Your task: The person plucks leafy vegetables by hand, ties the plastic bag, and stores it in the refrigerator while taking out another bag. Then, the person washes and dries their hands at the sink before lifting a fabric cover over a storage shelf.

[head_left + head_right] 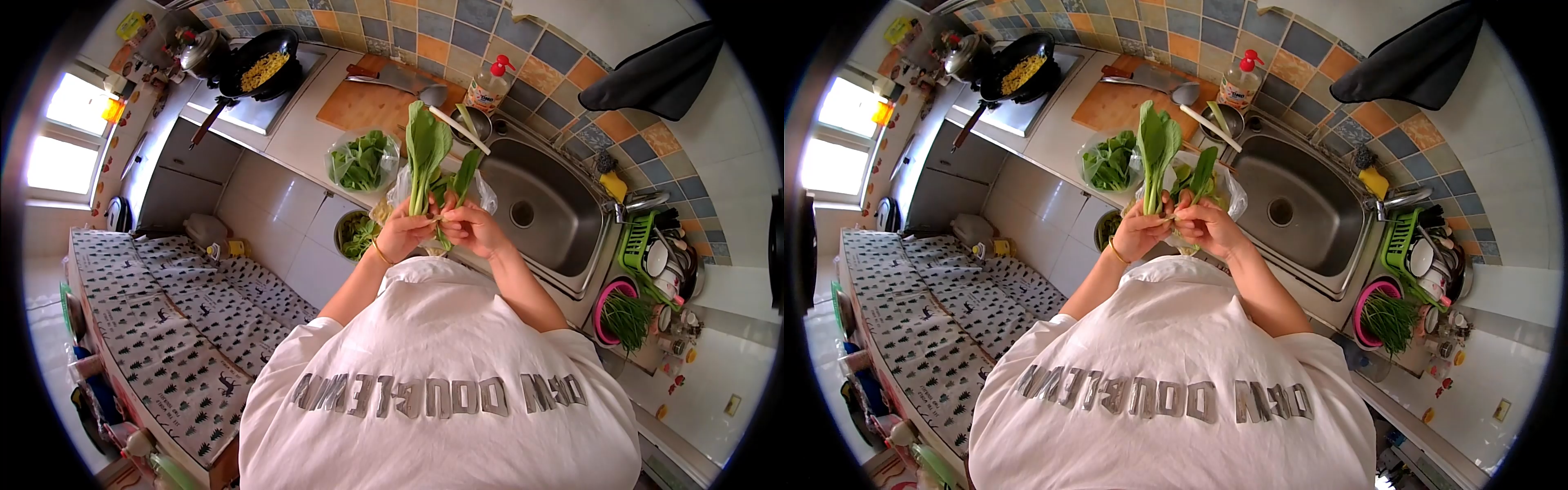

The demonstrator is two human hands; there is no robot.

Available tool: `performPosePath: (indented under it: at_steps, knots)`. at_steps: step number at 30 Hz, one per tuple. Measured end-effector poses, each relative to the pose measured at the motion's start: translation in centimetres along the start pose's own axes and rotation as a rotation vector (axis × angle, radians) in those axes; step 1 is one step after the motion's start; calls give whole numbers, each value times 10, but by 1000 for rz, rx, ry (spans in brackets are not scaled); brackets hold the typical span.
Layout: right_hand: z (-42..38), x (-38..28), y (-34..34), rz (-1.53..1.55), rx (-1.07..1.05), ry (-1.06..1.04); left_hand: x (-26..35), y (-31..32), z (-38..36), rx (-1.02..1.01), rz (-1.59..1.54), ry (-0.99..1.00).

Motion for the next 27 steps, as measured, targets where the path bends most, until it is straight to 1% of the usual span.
performPosePath:
  at_steps: [2, 3, 5, 6, 7, 8, 9, 11, 12, 14, 17, 20, 21, 23, 24, 26, 27]
  knots:
    - [-1, 2, -3, 161, -32, -17, 1, 2, 0, -32, -79, 5]
    - [-2, 1, -3, 160, -17, -23, 1, 3, -1, -48, -118, 7]
    - [-3, -1, -3, 160, 15, -35, 1, -1, -1, -41, -80, -28]
    - [-3, -1, -4, 59, 96, -2, 2, 1, -1, -38, -62, -46]
    - [-2, -2, -4, -41, 178, 32, 2, 2, -1, 25, 17, -40]
    - [-1, -3, -6, -143, 259, 66, 3, 4, -1, 87, 96, -33]
    - [0, -2, -16, -306, 285, 134, 5, 6, -1, 149, 176, -26]
    - [3, 10, -56, -634, 332, 272, 7, 3, 1, 149, 258, -9]
    - [5, 16, -75, -894, 407, 257, 8, 2, 1, 149, 299, -1]
    - [8, 28, -105, -1415, 552, 215, 7, -6, -1, 213, 274, 5]
    - [8, 36, -119, -1477, 561, 234, 5, -20, -4, 275, 226, 21]
    - [5, 33, -108, -1600, 556, 228, 5, -26, -6, 329, 208, 40]
    - [5, 34, -110, -1612, 567, 265, 5, -27, -7, 347, 207, 46]
    - [6, 35, -114, -1635, 590, 339, 3, -34, -7, 299, 130, 55]
    - [8, 35, -119, -1662, 610, 328, 4, -33, -6, 275, 91, 60]
    - [10, 37, -130, -1714, 652, 307, 7, -29, -7, 260, 113, 60]
    - [9, 34, -125, -1746, 723, 229, 8, -27, -7, 251, 125, 61]
Point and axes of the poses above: each hand's wrist, its own z-axis towards the middle knuckle, its own y-axis out of the palm, x = y × z, the point moved 3 cm from there along z, towards the middle knuckle, and after that the axes turned 9 degrees about -x, right-handed, at the moved point
